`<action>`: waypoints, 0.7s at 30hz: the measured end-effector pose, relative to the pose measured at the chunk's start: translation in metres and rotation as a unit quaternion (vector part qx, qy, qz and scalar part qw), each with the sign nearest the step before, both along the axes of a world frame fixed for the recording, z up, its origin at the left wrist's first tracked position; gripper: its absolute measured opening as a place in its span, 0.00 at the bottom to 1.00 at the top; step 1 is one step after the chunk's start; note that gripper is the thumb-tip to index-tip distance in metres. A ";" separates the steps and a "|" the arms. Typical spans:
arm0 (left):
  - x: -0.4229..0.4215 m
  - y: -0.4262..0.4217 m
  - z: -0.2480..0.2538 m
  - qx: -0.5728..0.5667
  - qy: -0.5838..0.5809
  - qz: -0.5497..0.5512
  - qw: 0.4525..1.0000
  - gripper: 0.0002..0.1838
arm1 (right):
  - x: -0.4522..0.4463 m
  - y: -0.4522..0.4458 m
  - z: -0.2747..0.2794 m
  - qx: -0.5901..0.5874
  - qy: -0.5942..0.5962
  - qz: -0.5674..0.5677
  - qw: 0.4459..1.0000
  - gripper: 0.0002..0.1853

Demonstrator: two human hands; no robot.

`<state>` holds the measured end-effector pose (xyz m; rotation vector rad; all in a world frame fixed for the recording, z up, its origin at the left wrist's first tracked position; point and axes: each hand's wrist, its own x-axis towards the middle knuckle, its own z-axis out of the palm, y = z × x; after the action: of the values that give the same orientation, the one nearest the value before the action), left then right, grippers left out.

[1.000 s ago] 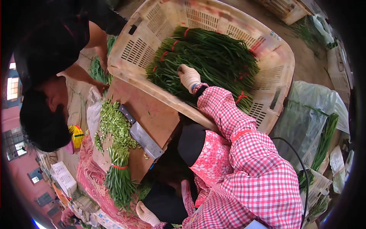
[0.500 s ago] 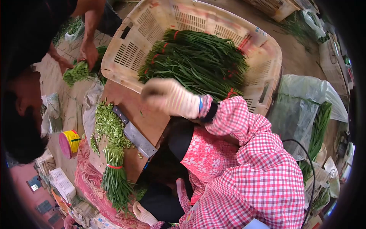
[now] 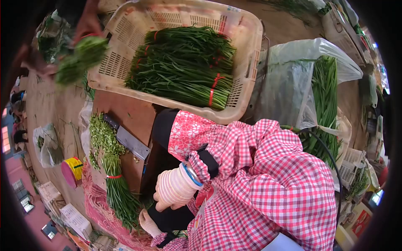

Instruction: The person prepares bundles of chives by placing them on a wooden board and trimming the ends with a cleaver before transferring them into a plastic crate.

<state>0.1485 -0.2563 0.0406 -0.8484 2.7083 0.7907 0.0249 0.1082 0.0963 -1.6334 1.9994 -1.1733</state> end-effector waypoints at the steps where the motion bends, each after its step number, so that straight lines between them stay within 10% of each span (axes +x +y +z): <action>1: -0.001 -0.005 -0.002 0.002 0.005 -0.002 1.000 0.19 | 0.003 -0.005 -0.002 0.047 0.000 0.012 0.999 0.14; 17: 0.014 0.003 0.001 0.044 0.070 0.074 0.994 0.20 | 0.038 -0.035 -0.024 0.179 0.057 0.030 0.982 0.13; 21: 0.013 -0.012 -0.010 0.042 0.055 0.073 0.995 0.20 | 0.053 -0.044 -0.024 0.060 -0.008 0.028 0.998 0.14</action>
<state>0.1616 -0.2687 0.0306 -1.0212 2.7093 1.0024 0.0777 0.0646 0.0725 -1.6035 1.9614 -1.0237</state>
